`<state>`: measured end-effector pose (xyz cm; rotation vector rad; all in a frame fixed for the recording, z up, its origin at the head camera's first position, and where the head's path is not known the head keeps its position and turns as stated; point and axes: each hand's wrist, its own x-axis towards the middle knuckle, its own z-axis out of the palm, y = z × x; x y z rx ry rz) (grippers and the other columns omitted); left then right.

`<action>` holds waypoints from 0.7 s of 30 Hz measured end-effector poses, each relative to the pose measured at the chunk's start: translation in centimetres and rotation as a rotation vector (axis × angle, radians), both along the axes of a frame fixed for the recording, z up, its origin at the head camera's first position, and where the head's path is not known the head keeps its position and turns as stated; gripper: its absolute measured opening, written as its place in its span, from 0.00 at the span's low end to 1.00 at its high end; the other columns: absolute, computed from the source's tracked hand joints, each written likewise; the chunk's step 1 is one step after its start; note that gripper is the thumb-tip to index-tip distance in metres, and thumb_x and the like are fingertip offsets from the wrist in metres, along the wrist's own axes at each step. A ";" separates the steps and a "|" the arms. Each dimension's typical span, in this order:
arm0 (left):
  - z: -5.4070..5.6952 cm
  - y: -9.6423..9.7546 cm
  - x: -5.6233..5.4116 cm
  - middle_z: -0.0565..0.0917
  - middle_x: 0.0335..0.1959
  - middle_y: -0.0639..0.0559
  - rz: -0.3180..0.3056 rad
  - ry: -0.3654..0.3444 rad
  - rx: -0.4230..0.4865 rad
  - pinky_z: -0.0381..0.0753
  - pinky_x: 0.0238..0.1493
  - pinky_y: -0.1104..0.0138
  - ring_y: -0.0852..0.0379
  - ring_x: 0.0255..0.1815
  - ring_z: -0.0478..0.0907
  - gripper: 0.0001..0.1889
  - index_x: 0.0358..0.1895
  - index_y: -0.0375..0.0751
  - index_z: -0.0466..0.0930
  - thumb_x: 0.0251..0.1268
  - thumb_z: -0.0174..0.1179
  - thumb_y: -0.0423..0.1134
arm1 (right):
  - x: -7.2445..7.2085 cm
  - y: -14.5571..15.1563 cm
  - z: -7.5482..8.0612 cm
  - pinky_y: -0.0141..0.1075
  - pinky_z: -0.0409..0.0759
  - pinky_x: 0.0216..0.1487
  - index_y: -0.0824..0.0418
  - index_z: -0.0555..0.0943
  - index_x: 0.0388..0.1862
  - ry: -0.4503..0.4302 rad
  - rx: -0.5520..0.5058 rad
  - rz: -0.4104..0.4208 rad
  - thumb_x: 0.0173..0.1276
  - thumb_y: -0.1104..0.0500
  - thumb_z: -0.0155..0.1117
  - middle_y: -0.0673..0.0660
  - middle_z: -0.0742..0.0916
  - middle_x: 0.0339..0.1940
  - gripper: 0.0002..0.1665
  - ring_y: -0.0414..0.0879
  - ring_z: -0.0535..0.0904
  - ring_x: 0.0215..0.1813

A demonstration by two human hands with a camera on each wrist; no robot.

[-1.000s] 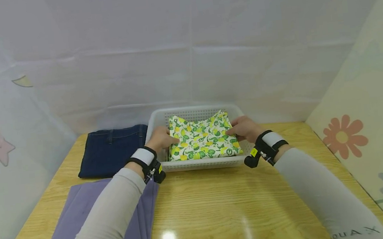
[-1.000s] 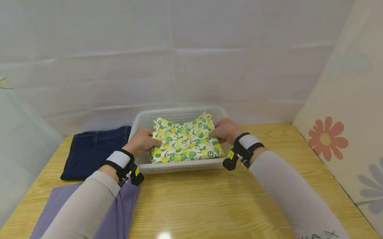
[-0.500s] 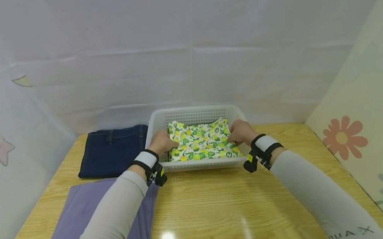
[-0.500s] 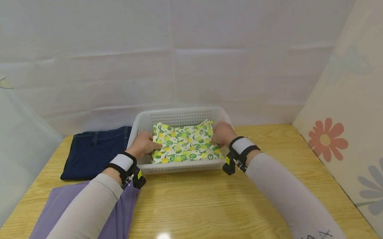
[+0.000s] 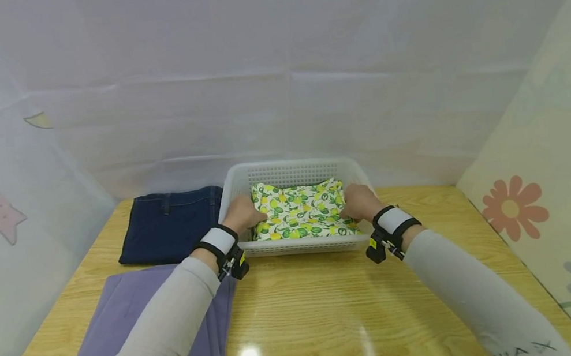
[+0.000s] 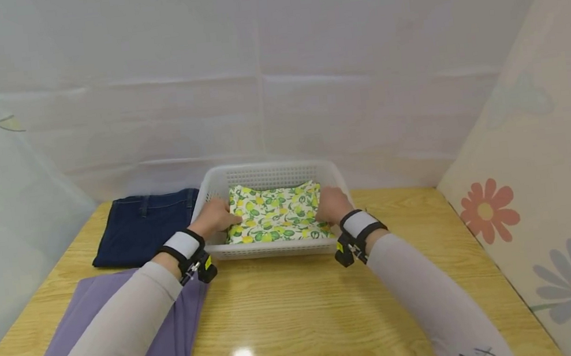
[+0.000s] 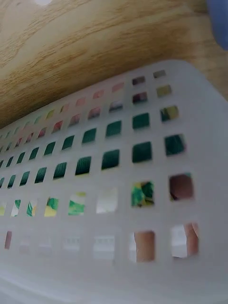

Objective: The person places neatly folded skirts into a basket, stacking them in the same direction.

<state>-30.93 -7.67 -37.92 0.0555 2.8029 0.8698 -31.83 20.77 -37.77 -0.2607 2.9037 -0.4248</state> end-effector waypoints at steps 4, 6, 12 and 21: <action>0.7 -0.7 0.9 0.62 0.07 0.56 -0.068 0.117 -0.032 0.61 0.16 0.70 0.61 0.10 0.60 0.25 0.11 0.46 0.65 0.68 0.62 0.38 | 0.8 0.5 1.0 0.28 0.62 0.20 0.52 0.58 0.05 0.026 -0.025 0.048 0.63 0.65 0.67 0.45 0.59 0.06 0.34 0.41 0.64 0.10; 1.1 -1.6 1.8 0.62 0.08 0.56 -0.107 0.196 -0.027 0.60 0.17 0.71 0.61 0.10 0.60 0.26 0.12 0.46 0.62 0.69 0.60 0.36 | 1.4 0.7 1.4 0.29 0.59 0.22 0.52 0.57 0.07 0.063 -0.049 0.074 0.64 0.66 0.65 0.45 0.59 0.07 0.34 0.38 0.58 0.11; 1.6 -4.9 6.6 0.87 0.31 0.46 -0.194 0.370 -0.047 0.82 0.33 0.63 0.54 0.30 0.83 0.08 0.41 0.36 0.84 0.71 0.59 0.37 | 4.5 0.6 1.9 0.43 0.84 0.35 0.68 0.85 0.28 0.292 -0.113 0.144 0.66 0.66 0.65 0.61 0.89 0.27 0.08 0.48 0.84 0.27; 1.1 -12.5 15.0 0.89 0.40 0.44 -0.177 0.580 -0.191 0.86 0.38 0.54 0.47 0.39 0.87 0.10 0.44 0.37 0.88 0.59 0.69 0.33 | 11.2 -4.8 2.1 0.37 0.87 0.44 0.59 0.88 0.42 0.702 -0.192 0.395 0.63 0.63 0.70 0.54 0.91 0.40 0.08 0.45 0.88 0.41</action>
